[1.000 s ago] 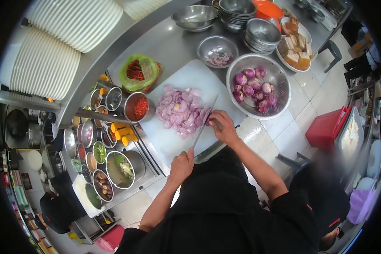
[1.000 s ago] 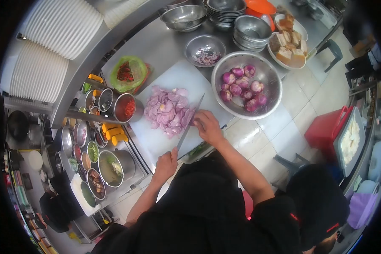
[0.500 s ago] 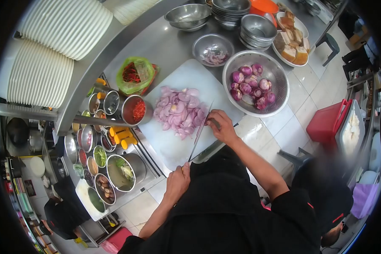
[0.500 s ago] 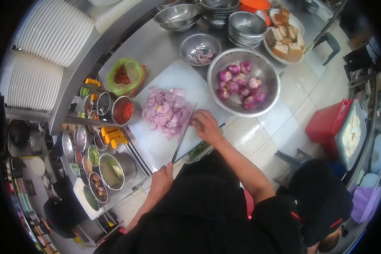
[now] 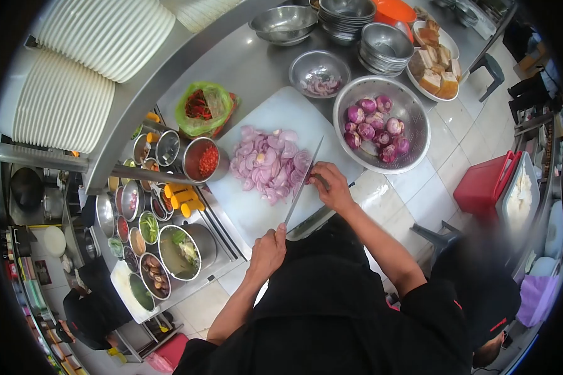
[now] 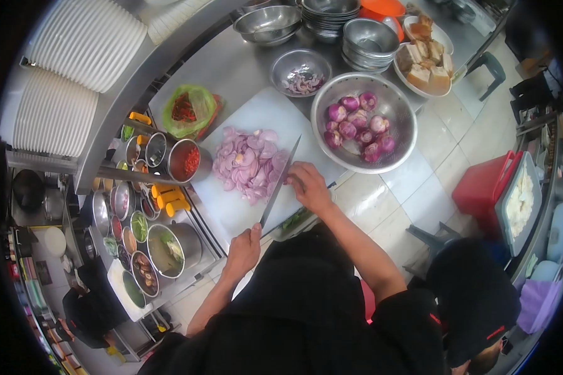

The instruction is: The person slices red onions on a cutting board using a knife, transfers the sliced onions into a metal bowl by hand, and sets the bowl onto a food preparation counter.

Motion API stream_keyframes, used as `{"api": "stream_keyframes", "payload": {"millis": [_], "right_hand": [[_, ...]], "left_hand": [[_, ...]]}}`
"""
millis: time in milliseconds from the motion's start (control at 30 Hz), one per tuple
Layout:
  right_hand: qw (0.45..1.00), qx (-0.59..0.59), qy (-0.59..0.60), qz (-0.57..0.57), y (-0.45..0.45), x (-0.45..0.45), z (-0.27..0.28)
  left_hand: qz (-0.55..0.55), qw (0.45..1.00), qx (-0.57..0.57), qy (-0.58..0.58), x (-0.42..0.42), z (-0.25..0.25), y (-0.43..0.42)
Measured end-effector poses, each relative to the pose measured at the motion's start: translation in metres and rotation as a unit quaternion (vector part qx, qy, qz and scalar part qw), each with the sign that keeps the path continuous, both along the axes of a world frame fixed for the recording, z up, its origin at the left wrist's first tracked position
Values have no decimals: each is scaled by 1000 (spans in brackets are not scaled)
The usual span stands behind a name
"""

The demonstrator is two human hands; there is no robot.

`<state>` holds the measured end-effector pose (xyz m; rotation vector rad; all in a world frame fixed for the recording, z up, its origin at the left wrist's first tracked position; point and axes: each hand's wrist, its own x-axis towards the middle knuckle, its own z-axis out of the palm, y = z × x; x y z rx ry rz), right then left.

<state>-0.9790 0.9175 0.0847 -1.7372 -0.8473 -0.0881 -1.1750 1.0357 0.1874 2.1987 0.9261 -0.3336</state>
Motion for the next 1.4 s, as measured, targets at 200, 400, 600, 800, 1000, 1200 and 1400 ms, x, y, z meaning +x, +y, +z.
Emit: {"api": "stream_keyframes", "payload": {"millis": [200,400,600,800,1000,1200,1400], "right_hand": [[1000,-2,7,2,0,0,3],[1000,6,10,0,0,-1,5],[1000,-4,7,-3,1,0,6],[1000,-30,-2,-11,2,-3,11],[997,-38,73,12,2,-12,10],[993,-96,-63,-37,-2,-13,25],[988,-138,24,-65,0,-14,8]], "left_hand": [[-6,1000,3,24,-18,10,-1],[-25,998,22,50,-35,7,2],[-61,997,47,15,-10,-34,6],[-31,999,-7,20,5,-39,19],[30,995,-93,30,3,-27,19],[53,997,-49,9,0,-28,25],[102,984,-140,48,13,-19,25]]}}
